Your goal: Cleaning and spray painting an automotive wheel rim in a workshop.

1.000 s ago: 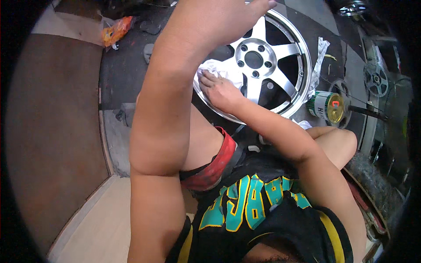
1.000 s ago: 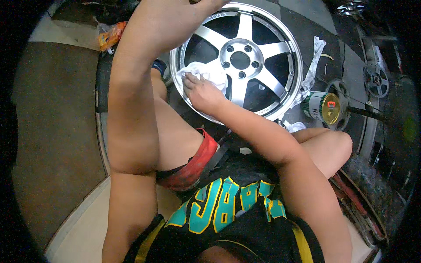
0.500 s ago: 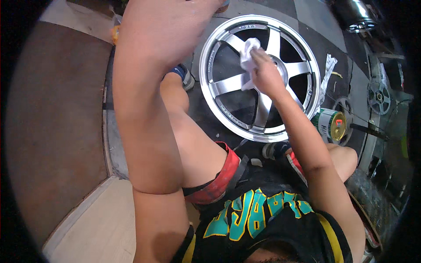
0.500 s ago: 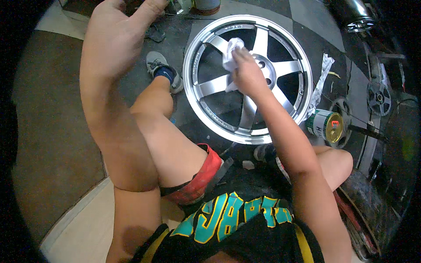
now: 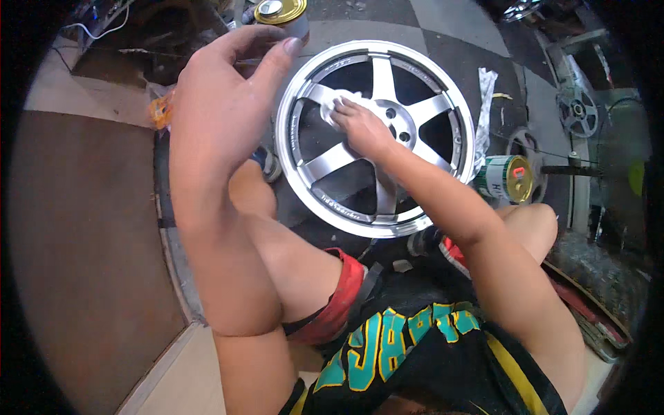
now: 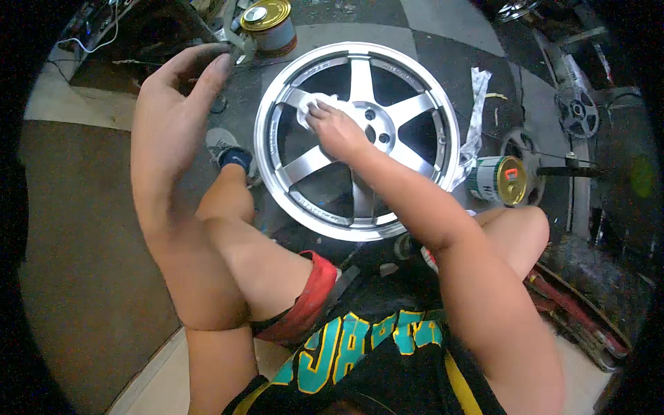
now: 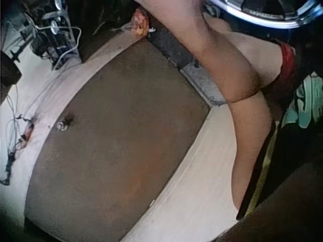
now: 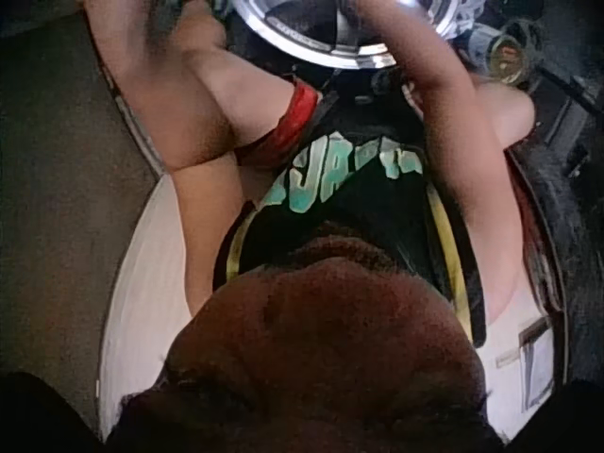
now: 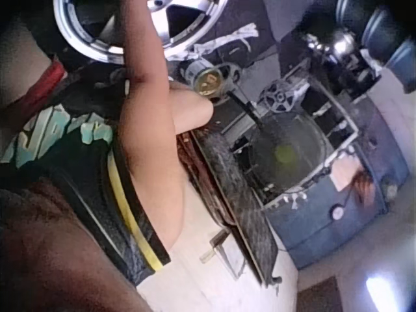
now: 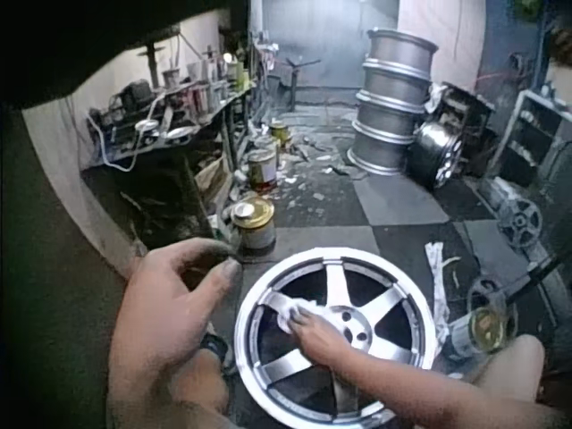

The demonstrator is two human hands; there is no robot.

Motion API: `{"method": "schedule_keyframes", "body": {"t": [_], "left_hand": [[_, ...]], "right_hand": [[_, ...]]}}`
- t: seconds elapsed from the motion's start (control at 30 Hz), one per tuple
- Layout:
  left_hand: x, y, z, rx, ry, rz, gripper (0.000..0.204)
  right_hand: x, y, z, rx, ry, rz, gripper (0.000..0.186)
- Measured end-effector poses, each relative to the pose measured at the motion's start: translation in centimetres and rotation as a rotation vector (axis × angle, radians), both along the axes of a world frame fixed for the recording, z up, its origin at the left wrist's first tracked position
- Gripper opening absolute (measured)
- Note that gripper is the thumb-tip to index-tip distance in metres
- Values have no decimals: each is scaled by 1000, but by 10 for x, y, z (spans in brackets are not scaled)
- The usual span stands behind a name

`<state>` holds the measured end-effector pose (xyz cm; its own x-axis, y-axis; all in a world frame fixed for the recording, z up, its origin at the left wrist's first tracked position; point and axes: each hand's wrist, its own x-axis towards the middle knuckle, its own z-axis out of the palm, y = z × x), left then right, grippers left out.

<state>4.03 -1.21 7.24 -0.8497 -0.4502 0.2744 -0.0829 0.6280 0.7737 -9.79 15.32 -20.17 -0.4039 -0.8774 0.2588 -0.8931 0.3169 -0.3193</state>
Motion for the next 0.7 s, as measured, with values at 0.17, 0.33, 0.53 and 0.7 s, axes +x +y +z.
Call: {"method": "schedule_keyframes", "body": {"t": [0.17,0.33,0.53,0.7], "left_hand": [[6,19,2,110,-31,-116,34],[-4,25,1,14,53,-91,37],[-20,23,9,7,-63,-58,40],[-24,35,13,-39,-105,-114,37]], "right_hand": [[-25,51,13,120,-3,-215,41],[-85,17,17,80,2,-368,22],[-139,-23,40,357,-126,-532,29],[-61,26,20,174,-140,-370,26]]}}
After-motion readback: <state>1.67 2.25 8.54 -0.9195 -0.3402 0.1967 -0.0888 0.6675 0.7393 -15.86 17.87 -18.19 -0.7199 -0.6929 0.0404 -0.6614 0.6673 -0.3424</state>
